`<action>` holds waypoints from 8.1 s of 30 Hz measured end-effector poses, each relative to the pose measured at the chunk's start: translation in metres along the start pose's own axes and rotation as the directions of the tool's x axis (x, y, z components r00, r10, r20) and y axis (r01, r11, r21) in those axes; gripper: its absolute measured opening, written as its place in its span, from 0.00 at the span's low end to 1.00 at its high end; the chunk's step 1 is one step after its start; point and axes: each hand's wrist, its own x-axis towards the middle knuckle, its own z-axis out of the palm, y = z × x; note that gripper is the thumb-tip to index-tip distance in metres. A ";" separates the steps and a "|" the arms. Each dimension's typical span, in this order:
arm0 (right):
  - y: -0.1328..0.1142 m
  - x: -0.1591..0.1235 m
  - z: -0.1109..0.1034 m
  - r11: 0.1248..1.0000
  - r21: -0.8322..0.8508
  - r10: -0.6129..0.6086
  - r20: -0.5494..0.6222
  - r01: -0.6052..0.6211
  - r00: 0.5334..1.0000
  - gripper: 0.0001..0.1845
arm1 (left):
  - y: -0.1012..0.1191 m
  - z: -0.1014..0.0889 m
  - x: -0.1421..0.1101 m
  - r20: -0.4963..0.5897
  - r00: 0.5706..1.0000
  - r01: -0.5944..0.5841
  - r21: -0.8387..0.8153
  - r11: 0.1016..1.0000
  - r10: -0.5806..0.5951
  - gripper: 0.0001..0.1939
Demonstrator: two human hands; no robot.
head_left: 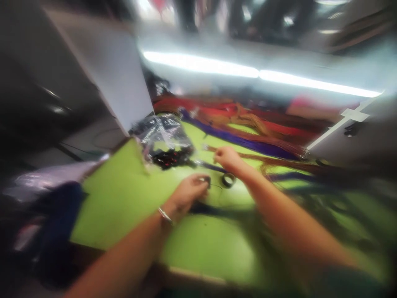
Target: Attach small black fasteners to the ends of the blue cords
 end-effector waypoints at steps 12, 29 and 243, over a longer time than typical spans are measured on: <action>-0.016 -0.081 0.013 0.958 0.048 -0.271 -0.173 0.283 0.947 0.09 | 0.001 0.000 -0.001 0.034 0.995 -0.090 -0.053 0.995 0.092 0.20; 0.013 -0.100 0.026 0.964 0.253 -0.041 -0.179 0.086 0.983 0.10 | -0.001 0.002 0.000 0.136 0.988 0.093 -0.179 0.980 -0.069 0.18; 0.013 -0.114 0.027 0.916 -0.364 -0.287 -0.306 0.167 0.908 0.08 | -0.013 0.012 0.002 0.172 0.985 0.033 -0.094 0.995 -0.016 0.17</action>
